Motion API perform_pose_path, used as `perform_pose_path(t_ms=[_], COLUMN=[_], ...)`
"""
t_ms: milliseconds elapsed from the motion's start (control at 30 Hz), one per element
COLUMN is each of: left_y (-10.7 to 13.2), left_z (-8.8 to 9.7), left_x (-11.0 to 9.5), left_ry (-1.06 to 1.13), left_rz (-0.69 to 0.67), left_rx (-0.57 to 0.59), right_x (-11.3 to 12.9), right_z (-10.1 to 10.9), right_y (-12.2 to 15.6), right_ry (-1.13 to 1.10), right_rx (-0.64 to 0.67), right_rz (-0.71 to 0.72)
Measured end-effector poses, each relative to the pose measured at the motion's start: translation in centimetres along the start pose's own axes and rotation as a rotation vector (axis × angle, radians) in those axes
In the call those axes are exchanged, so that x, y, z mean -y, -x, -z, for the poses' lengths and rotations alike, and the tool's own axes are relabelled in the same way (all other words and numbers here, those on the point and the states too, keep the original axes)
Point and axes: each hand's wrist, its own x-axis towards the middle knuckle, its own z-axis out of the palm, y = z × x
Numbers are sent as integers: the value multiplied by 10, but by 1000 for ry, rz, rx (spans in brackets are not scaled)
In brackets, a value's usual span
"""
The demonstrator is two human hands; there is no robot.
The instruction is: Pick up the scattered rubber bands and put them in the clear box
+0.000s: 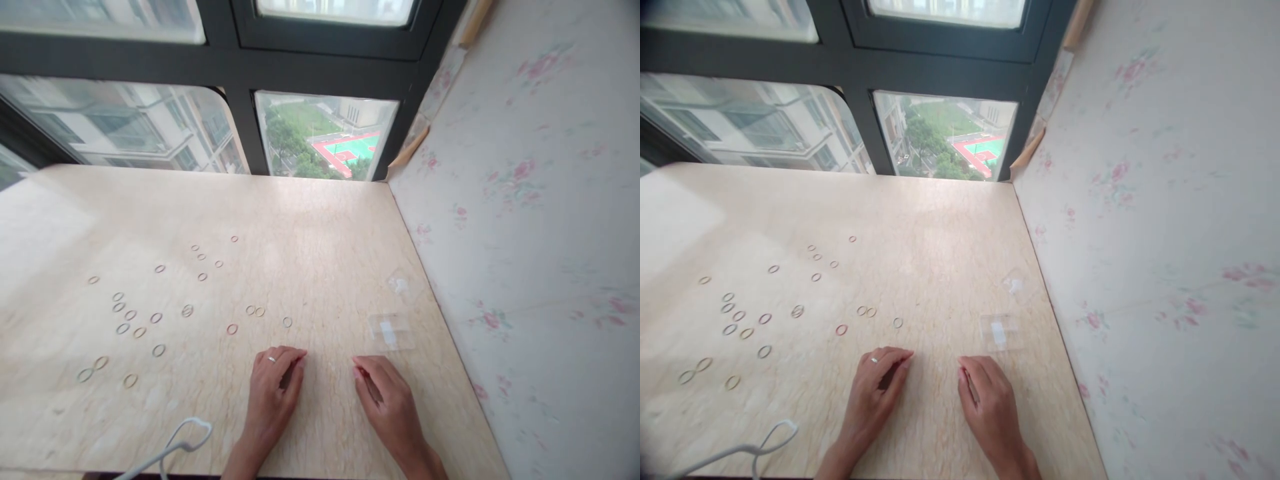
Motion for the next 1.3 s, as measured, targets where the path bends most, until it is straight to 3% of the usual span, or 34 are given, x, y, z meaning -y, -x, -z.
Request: perform_pose_path(t_ms=[167,600,867,1067,1300], left_y=[2,1,1,0,2], left_z=[0,1,2,0,-6], left_x=[-1,-3,-7,-8,-3], left_ry=[8,39,30,43,85], left_rz=[29,17,31,62,60], left_rx=[23,-4,-8,-19,-92], right_x=[-4,-6,12,33,56], right_z=[-3,-2,-3,-15,-62], right_y=[-3,-4,-3,-41,-102], right_ry=[7,-4,-144,-259,-192], right_rx=[-51,-7,68,213,370], right_rz=[-5,22,43,28,-65])
